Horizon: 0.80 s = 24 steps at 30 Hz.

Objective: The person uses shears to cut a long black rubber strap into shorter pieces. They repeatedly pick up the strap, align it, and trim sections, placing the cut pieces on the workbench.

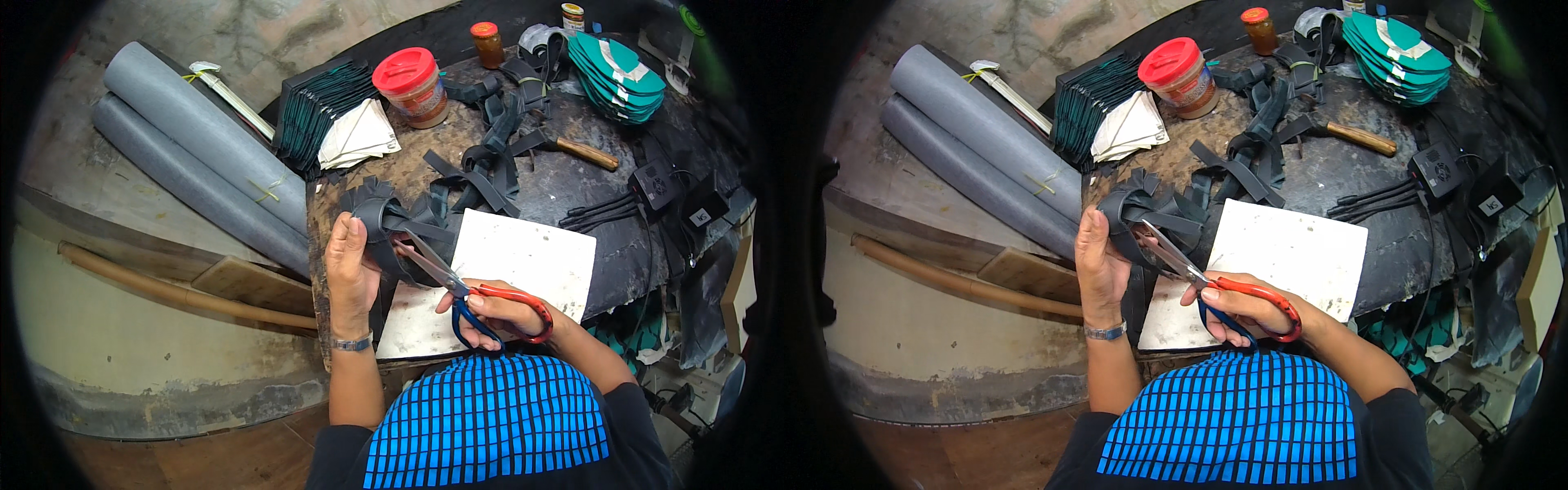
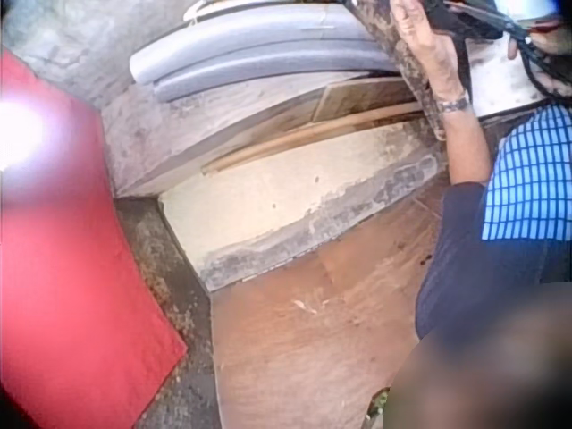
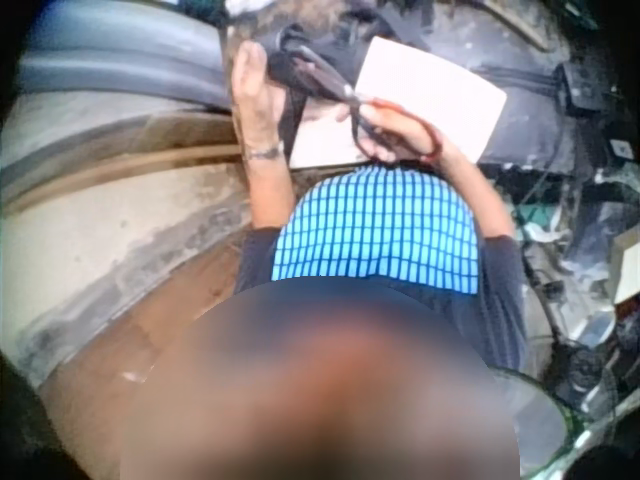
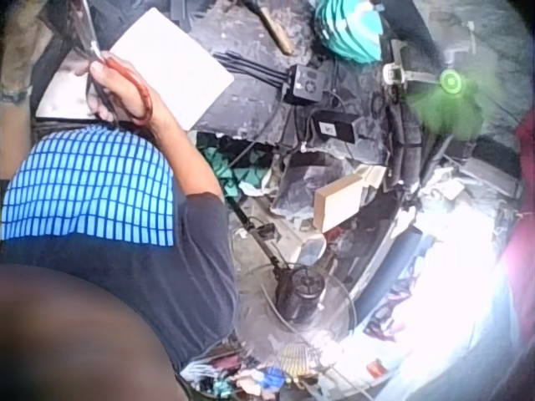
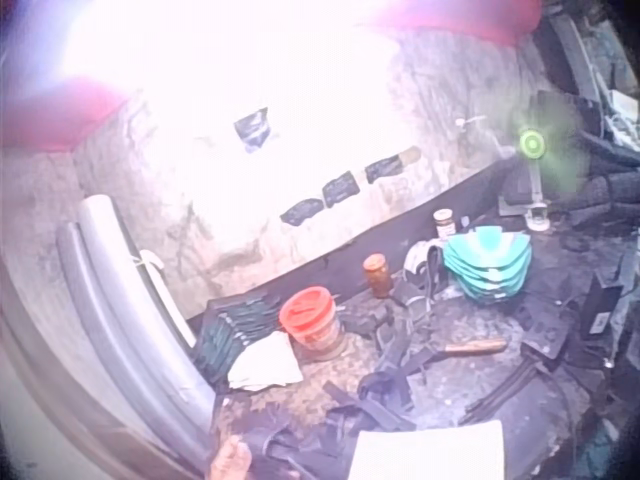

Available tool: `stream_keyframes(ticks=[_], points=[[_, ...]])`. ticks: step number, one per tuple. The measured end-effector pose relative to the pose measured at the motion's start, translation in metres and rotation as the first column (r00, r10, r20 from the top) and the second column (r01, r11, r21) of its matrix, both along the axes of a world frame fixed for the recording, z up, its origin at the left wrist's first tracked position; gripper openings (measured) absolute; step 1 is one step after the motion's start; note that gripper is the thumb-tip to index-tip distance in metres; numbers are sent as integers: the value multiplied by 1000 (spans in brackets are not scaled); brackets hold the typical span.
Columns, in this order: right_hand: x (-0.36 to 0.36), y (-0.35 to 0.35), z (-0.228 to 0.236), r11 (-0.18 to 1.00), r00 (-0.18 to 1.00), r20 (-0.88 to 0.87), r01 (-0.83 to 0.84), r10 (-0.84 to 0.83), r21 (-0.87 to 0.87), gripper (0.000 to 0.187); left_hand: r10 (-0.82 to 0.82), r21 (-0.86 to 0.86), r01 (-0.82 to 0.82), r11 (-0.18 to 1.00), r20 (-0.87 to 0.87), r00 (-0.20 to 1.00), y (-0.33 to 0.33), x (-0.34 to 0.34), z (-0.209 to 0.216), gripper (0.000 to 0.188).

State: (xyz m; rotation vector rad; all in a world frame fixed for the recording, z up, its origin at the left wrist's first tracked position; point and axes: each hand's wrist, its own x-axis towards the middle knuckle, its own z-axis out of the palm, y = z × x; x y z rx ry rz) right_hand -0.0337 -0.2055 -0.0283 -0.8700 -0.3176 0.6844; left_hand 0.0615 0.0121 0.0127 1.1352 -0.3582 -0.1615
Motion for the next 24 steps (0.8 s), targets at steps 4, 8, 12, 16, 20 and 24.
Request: stream_keyframes(ticks=[4,8,12,16,20,24], points=[[1,-3,2,995,999,41,10,-6,-99,49,-31,8,32,999,-46,998,5,-5,2,16],[2,3,10,982,990,130,79,-56,-174,48,-69,-9,68,998,-70,995,5,-10,1,17],[0,3,15,967,985,153,118,-84,-224,46,-77,-60,74,995,-57,995,2,-14,3,17],[-3,5,17,953,982,137,164,-133,-255,40,38,37,-36,999,-67,997,0,-17,5,16],[-6,1,18,936,969,109,244,-224,-252,33,145,348,-178,921,119,982,11,-18,10,21],[-3,-12,12,968,984,32,177,-174,-176,39,203,327,-242,914,148,968,18,-22,10,21]])
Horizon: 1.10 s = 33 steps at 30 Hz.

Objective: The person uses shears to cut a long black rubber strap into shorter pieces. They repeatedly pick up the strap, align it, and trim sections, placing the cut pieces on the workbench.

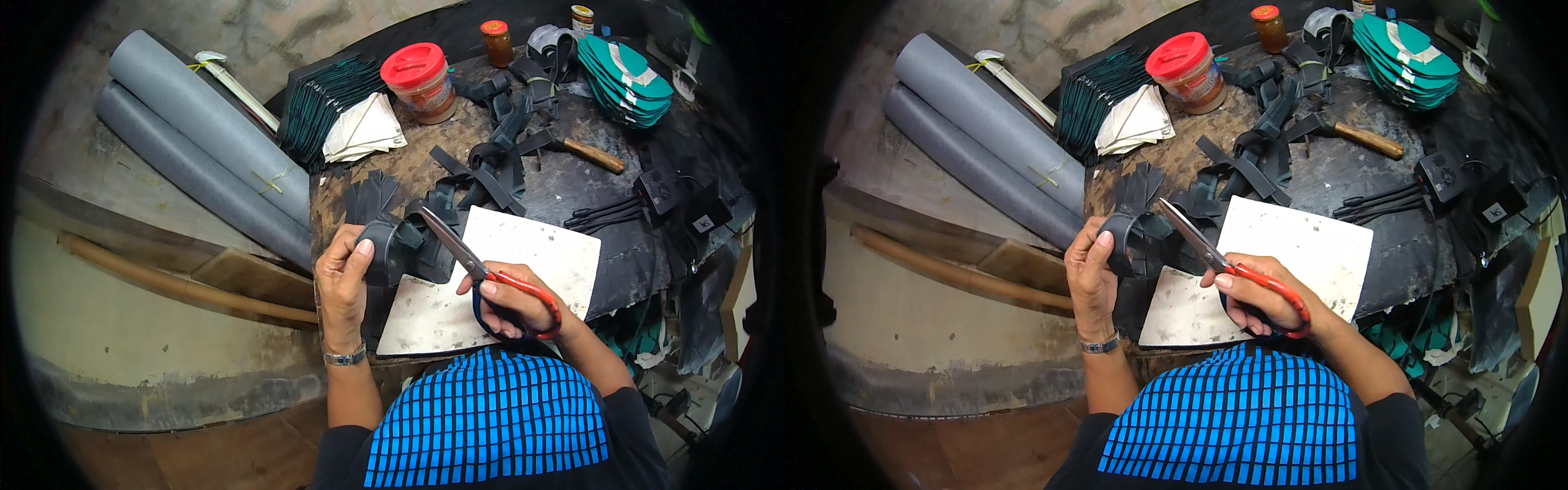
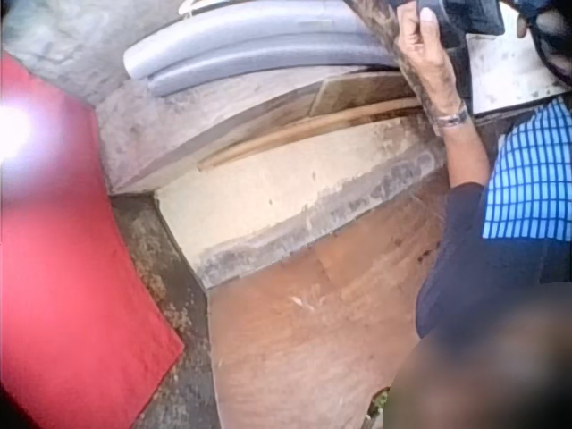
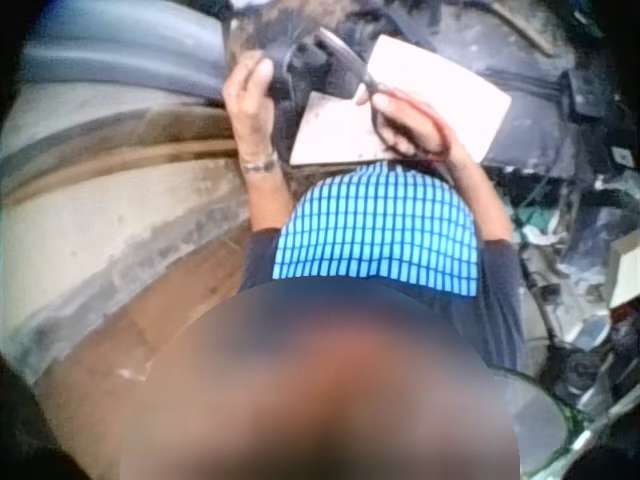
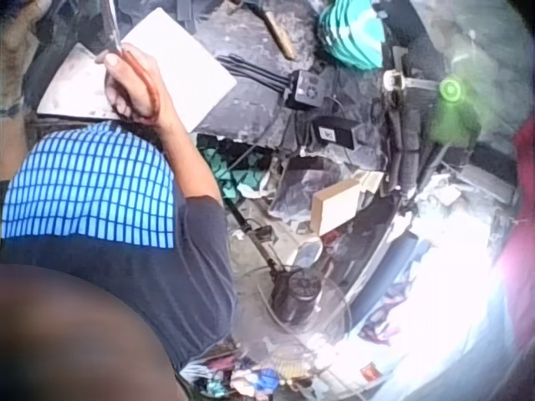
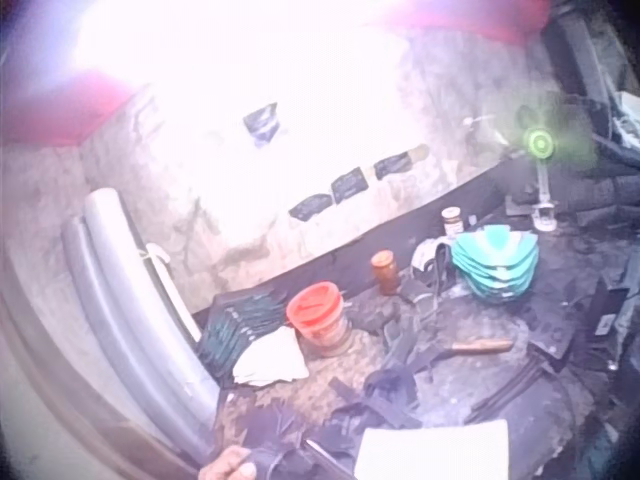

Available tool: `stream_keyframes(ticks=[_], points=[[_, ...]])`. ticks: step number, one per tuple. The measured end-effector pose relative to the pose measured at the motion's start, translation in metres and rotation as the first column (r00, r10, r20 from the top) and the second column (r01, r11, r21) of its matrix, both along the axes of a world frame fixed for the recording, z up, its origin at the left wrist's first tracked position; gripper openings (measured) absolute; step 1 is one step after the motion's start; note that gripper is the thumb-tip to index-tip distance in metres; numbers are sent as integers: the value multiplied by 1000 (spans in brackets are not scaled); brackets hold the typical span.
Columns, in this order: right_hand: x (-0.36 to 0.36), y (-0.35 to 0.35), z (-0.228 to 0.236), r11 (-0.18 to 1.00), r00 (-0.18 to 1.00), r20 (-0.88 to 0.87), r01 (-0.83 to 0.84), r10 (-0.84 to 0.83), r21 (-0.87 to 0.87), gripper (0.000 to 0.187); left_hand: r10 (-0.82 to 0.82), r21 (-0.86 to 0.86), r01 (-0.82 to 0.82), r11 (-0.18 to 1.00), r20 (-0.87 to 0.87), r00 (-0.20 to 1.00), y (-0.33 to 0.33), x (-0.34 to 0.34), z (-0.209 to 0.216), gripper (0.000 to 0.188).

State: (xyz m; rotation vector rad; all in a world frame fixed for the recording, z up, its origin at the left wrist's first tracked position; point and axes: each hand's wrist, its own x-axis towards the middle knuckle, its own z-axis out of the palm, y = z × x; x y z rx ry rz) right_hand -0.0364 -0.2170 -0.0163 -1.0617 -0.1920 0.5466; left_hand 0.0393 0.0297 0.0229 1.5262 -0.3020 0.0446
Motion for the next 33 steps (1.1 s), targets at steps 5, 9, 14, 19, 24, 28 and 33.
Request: stream_keyframes(ticks=[5,9,14,19,24,28,33], points=[[1,4,-16,908,965,-73,-209,251,363,48,73,203,-174,964,426,902,3,-4,7,19],[4,9,-25,852,935,-67,-285,347,438,48,-14,377,-112,919,316,949,11,-11,18,20],[5,9,-29,819,923,-83,-288,375,496,50,35,345,-146,927,308,951,4,-11,13,24],[8,8,-23,786,914,-119,-261,388,560,50,-158,405,54,912,225,961,5,-9,16,25],[3,15,-4,974,995,67,-82,69,212,46,-220,476,110,873,184,958,-1,-11,24,19],[-1,11,9,983,974,225,64,-25,-170,44,-129,182,136,974,-49,990,-17,-18,21,14],[-1,7,7,958,979,197,110,-58,-265,46,-109,137,153,979,-285,952,-31,-9,6,17]])
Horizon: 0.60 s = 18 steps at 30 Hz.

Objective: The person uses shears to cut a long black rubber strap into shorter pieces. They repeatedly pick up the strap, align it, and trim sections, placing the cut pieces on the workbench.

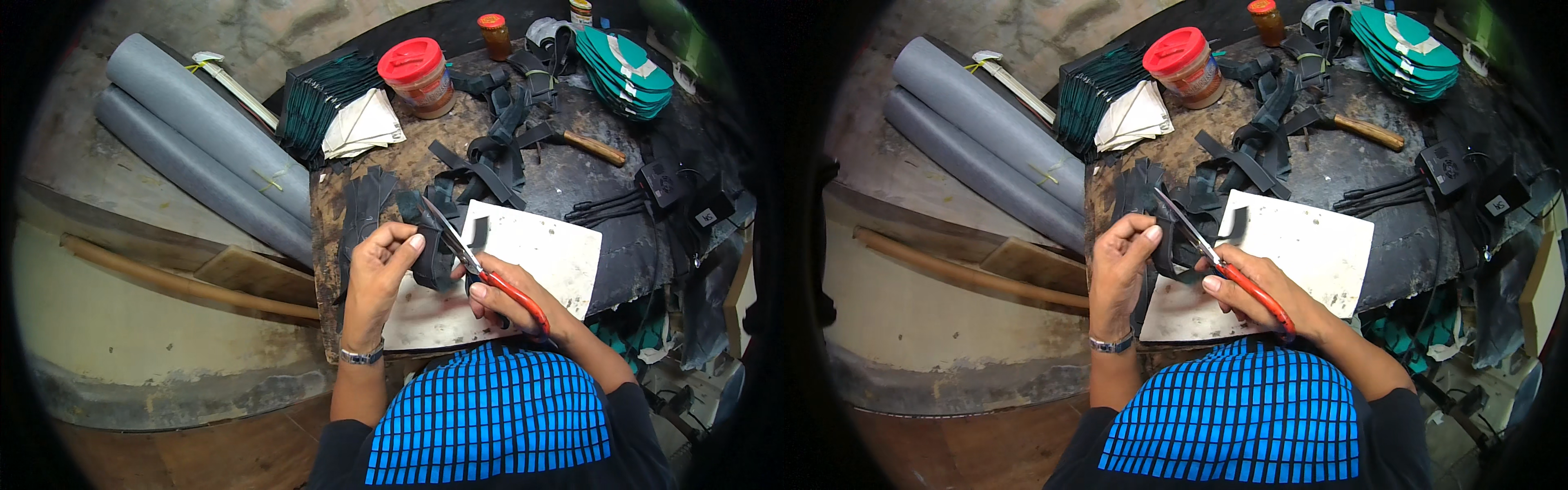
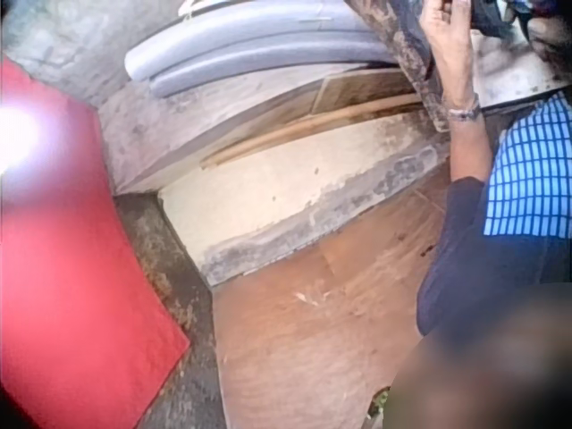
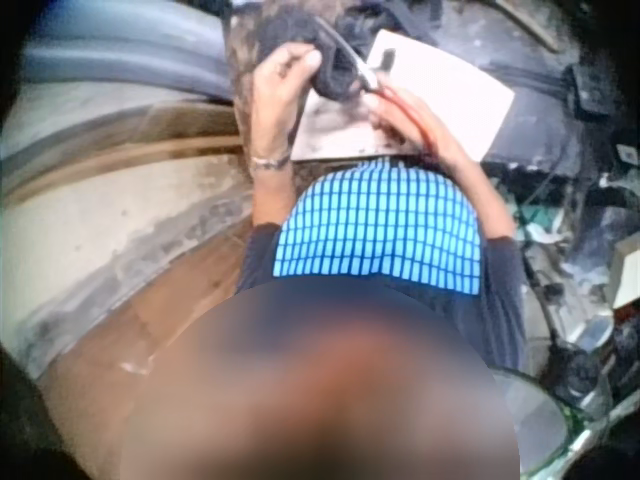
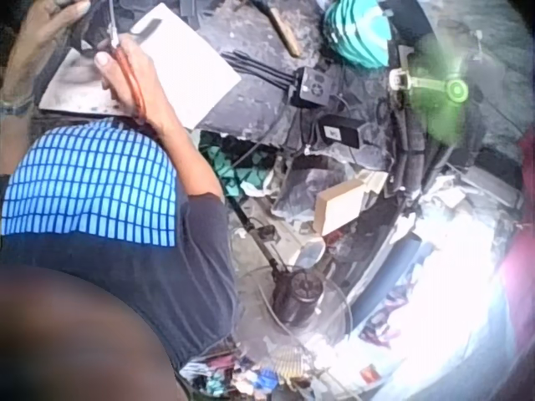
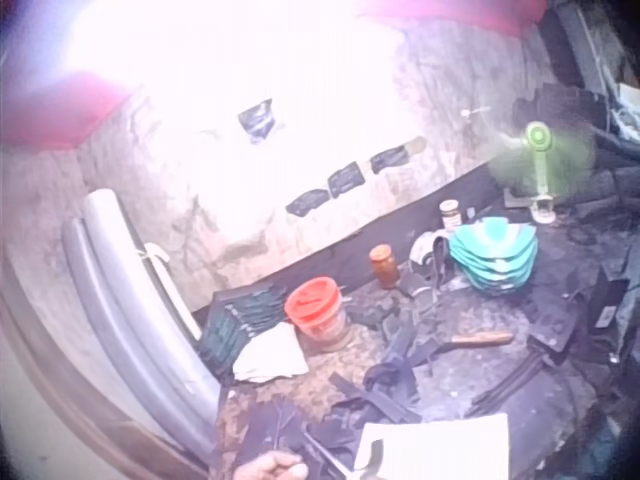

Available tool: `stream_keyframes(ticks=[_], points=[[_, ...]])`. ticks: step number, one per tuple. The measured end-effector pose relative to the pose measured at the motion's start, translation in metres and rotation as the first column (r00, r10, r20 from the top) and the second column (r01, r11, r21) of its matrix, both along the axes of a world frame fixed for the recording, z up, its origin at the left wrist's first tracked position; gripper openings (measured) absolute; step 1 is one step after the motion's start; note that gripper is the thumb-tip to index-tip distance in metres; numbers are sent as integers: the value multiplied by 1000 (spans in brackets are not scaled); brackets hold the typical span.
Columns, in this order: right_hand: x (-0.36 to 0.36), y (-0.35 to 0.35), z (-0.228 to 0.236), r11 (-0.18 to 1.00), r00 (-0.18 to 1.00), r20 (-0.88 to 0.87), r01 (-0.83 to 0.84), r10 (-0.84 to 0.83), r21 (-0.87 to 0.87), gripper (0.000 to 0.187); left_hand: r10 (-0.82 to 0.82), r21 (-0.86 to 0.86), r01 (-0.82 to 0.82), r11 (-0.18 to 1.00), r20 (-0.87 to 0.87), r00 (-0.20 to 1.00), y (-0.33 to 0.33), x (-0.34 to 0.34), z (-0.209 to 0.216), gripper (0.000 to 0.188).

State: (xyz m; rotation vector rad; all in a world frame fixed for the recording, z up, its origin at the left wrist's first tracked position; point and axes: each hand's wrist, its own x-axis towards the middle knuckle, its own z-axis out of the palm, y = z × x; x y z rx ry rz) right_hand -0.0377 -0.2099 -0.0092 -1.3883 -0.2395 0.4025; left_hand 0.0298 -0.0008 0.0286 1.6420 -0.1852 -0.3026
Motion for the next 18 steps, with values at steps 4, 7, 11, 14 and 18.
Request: stream_keyframes(ticks=[4,7,11,14,18], points=[[-2,-4,-8,988,995,-76,-48,59,149,47,-105,-352,-4,936,-288,952,-5,10,-18,34],[-4,-12,-13,980,977,-189,-66,103,190,51,-118,-393,10,919,-252,960,-3,14,-27,48],[-5,-24,-18,962,952,-238,-135,193,239,53,-9,52,2,999,134,991,1,23,-21,27],[-7,-27,-20,948,937,-259,-161,234,273,55,-384,650,90,755,326,864,1,40,6,25],[-11,-27,-20,954,924,-281,-198,258,224,55,-579,736,37,676,499,645,-4,66,52,44]])
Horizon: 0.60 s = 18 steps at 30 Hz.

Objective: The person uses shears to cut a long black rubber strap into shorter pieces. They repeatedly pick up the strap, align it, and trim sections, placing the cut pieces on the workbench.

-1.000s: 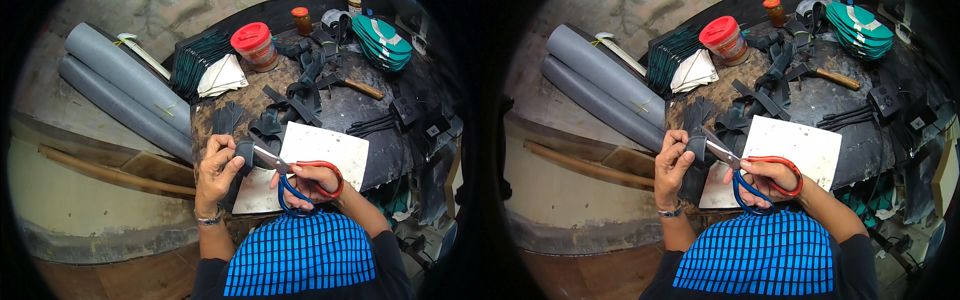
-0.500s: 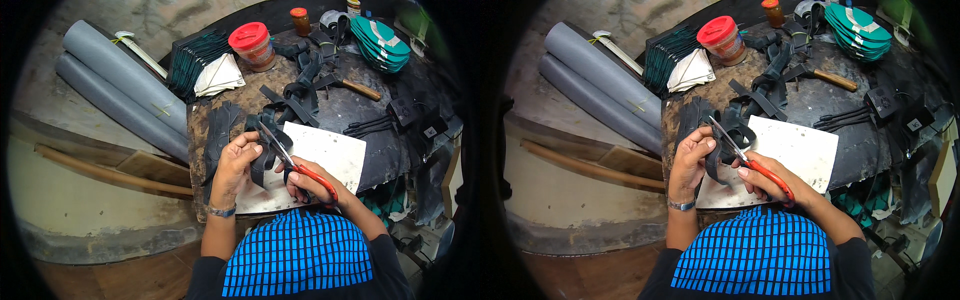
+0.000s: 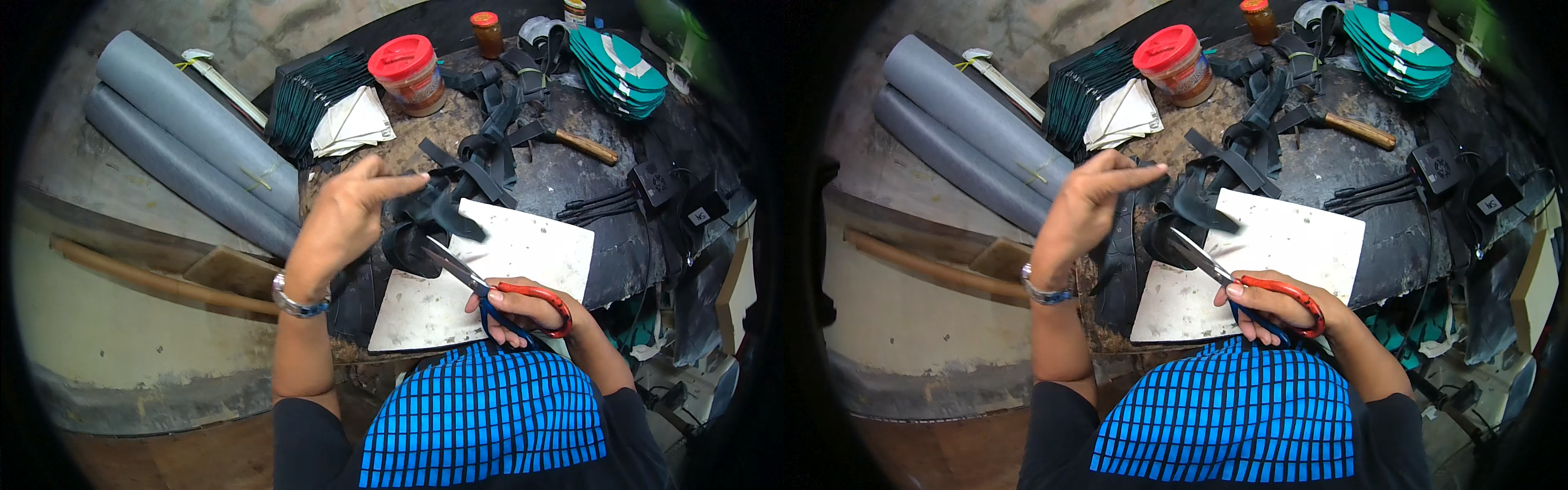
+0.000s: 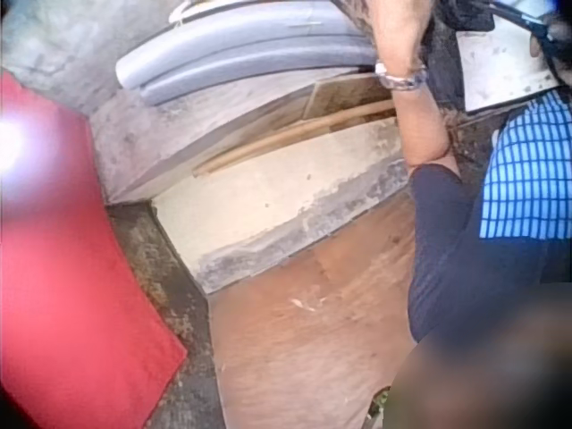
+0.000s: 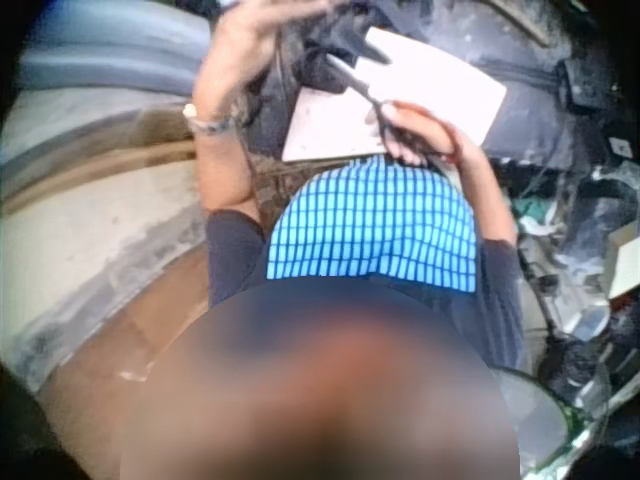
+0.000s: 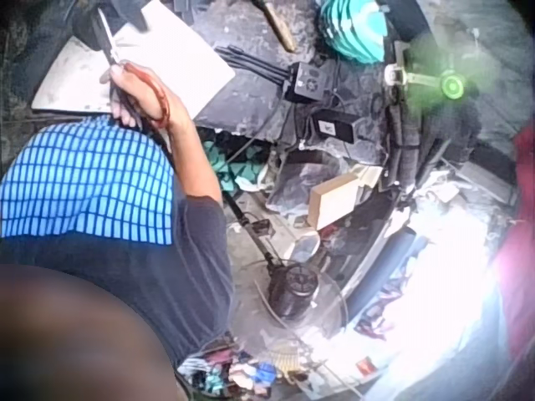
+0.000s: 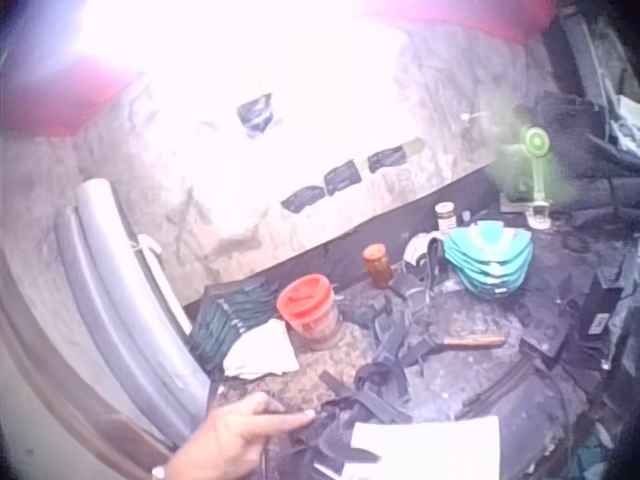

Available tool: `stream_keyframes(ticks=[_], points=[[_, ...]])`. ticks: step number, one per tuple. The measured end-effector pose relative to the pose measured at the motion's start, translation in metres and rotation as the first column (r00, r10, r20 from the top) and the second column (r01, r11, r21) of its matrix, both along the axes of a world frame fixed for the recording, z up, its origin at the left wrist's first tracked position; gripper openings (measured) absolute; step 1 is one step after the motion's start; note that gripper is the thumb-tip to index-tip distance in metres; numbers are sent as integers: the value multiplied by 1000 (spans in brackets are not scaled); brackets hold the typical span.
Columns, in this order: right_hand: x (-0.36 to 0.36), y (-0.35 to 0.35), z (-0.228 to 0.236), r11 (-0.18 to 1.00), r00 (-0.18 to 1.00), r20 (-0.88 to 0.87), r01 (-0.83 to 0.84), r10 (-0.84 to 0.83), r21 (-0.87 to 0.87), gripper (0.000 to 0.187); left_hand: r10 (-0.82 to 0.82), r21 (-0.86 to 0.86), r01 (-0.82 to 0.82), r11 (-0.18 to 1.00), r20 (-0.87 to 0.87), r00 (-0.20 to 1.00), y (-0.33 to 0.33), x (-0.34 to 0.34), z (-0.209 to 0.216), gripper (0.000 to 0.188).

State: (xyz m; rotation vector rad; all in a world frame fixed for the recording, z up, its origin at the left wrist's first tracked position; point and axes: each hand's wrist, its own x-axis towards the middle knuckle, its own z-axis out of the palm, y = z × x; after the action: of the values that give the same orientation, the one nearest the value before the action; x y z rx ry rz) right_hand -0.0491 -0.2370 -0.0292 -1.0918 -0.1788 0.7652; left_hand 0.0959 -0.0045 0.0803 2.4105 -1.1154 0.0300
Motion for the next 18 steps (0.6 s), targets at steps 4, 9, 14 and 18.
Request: stream_keyframes(ticks=[4,9,14,18], points=[[-2,2,1,999,998,59,-1,-2,47,52,40,-190,-78,979,-196,980,-11,4,8,31],[4,10,2,992,994,76,71,-79,107,51,15,-525,-428,735,-619,785,-13,-9,-17,33],[12,23,1,969,985,56,152,-166,194,54,-142,-655,-452,605,-648,749,-10,-22,-34,41],[17,29,-2,931,987,-51,158,-150,330,57,-204,-714,-477,513,-641,740,-13,-32,-45,51]])
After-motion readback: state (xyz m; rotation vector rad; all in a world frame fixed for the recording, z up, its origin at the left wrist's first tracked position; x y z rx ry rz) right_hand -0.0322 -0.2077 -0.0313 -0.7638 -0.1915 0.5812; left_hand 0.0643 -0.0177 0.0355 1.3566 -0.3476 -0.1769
